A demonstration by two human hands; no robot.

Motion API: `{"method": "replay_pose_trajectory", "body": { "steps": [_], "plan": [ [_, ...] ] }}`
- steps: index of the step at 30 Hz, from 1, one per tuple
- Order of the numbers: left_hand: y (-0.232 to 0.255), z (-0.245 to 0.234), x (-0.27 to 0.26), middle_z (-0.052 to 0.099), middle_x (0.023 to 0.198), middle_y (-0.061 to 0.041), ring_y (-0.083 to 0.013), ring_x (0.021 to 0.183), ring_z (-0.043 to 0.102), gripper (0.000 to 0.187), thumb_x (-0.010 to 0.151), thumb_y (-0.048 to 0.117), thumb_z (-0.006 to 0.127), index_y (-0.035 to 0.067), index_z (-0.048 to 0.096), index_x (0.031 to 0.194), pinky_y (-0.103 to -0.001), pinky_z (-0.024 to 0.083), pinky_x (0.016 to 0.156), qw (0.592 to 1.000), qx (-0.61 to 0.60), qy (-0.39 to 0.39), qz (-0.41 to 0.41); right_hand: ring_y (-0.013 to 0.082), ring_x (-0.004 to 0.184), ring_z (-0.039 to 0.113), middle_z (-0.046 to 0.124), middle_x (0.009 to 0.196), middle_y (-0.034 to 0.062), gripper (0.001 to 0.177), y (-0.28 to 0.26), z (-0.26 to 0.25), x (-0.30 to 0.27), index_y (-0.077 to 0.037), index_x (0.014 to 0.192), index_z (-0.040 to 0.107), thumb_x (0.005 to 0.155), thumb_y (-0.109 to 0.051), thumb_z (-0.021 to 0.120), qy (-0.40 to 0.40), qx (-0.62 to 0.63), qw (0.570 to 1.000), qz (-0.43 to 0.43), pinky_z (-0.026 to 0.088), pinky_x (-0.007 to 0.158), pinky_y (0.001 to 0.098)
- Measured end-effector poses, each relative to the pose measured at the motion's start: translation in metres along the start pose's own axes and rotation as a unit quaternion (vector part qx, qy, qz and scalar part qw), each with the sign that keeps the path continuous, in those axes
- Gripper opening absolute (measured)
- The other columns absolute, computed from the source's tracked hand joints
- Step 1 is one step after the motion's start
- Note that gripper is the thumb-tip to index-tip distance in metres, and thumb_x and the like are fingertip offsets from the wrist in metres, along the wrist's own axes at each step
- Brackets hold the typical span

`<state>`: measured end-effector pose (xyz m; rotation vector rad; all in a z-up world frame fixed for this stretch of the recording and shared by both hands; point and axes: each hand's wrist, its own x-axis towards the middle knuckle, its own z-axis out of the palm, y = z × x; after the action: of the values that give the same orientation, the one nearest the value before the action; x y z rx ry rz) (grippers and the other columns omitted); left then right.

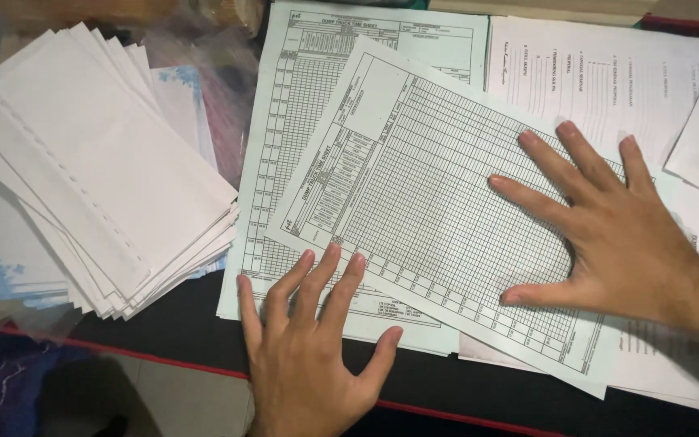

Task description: Sorting, examining, smoothing, and stuffing printed documents into envelopes at a desk.

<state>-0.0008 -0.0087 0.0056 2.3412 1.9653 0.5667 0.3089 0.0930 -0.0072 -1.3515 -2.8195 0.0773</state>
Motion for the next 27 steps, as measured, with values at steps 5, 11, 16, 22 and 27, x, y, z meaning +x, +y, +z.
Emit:
{"method": "replay_pose_trajectory", "body": {
  "steps": [5, 11, 16, 22, 27],
  "plan": [
    [-0.002, -0.001, -0.001, 0.057, 0.149, 0.003, -0.0214, 0.138, 0.051, 0.07, 0.081, 0.063, 0.069, 0.026, 0.062, 0.139, -0.07, 0.024, 0.117, 1.0, 0.004, -0.007, 0.012, 0.0373, 0.161, 0.007, 0.012, 0.176, 0.0137, 0.129, 0.004, -0.002, -0.009, -0.029, 0.163, 0.026, 0.056, -0.096, 0.049, -0.001, -0.001, 0.999, 0.038, 0.014, 0.112, 0.0759],
    [-0.009, -0.009, 0.006, 0.063, 0.143, 0.001, -0.0216, 0.13, 0.054, 0.076, 0.082, 0.076, 0.065, 0.025, 0.065, 0.138, -0.07, 0.025, 0.112, 0.998, 0.029, -0.02, 0.052, 0.037, 0.16, 0.006, 0.01, 0.176, 0.0135, 0.118, 0.001, -0.001, -0.007, -0.028, 0.163, 0.027, 0.066, -0.094, 0.04, -0.01, 0.008, 0.999, 0.048, 0.01, 0.114, 0.0751],
    [-0.004, -0.012, 0.027, 0.069, 0.126, -0.007, -0.0253, 0.114, 0.061, 0.065, 0.088, 0.07, 0.068, 0.013, 0.072, 0.121, -0.064, 0.033, 0.113, 0.993, 0.037, 0.022, 0.112, 0.0374, 0.161, 0.006, 0.011, 0.175, 0.0151, 0.113, -0.001, -0.003, -0.008, -0.027, 0.163, 0.029, 0.07, -0.092, 0.037, -0.011, 0.004, 0.999, 0.047, 0.012, 0.113, 0.0767],
    [0.008, -0.015, 0.065, 0.031, 0.168, -0.01, -0.0261, 0.156, 0.033, 0.097, 0.094, 0.076, 0.067, 0.013, 0.035, 0.161, -0.056, 0.027, 0.126, 0.967, 0.031, -0.067, 0.242, 0.0385, 0.16, 0.006, 0.011, 0.175, 0.0155, 0.114, -0.002, -0.005, -0.008, -0.026, 0.164, 0.027, 0.07, -0.091, 0.04, -0.009, 0.009, 0.999, 0.044, 0.012, 0.111, 0.0786],
    [0.005, 0.019, 0.084, 0.016, 0.174, -0.008, -0.0287, 0.161, 0.013, 0.111, 0.094, 0.092, 0.053, 0.016, 0.017, 0.166, -0.065, 0.016, 0.126, 0.958, 0.054, -0.108, 0.259, 0.037, 0.16, 0.005, 0.01, 0.175, 0.015, 0.116, -0.002, -0.005, -0.008, -0.026, 0.164, 0.027, 0.069, -0.092, 0.04, -0.017, 0.007, 0.999, 0.044, 0.012, 0.11, 0.0792]
  ]
}}
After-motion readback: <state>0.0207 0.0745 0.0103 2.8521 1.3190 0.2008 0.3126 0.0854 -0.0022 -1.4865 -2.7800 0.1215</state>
